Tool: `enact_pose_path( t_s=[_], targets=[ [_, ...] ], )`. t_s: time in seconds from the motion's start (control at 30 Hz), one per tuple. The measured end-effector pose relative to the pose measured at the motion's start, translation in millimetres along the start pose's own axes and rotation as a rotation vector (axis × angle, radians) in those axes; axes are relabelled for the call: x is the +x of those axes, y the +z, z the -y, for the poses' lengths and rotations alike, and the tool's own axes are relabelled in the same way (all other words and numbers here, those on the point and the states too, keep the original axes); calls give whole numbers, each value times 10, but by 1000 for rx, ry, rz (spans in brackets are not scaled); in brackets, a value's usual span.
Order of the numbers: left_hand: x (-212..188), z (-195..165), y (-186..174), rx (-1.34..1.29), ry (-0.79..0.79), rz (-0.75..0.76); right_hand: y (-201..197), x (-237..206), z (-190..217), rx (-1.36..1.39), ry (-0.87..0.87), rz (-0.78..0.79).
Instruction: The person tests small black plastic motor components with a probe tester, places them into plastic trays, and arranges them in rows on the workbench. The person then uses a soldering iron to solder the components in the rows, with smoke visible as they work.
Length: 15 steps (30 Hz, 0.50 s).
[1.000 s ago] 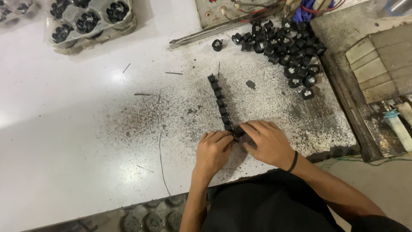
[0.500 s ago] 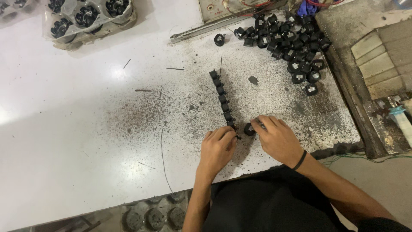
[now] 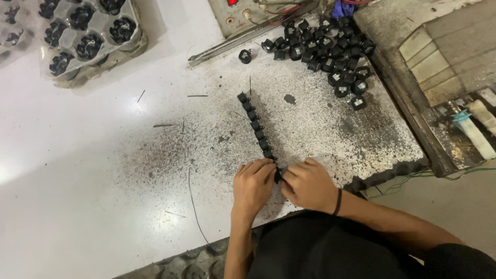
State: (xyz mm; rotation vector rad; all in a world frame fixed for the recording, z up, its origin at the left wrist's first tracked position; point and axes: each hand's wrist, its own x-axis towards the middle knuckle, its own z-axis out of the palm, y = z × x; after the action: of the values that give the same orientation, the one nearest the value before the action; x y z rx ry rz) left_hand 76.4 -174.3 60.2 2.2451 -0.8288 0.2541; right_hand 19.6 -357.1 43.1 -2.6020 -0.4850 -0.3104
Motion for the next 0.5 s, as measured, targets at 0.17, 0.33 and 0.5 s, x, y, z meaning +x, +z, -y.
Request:
enact_pose_path(
  t_s=[0.17,0.33,0.5],
  targets=[
    [-19,-49,-32,3,38,-36,-574,119,-918,-657,266,-359],
    [-88,-85,-139,-26,109,-24,-647,20,-1261,-643,331,-236],
    [-124,-191,-97,11,79,24,-347,105,-997,-332,112,-171]
  ],
)
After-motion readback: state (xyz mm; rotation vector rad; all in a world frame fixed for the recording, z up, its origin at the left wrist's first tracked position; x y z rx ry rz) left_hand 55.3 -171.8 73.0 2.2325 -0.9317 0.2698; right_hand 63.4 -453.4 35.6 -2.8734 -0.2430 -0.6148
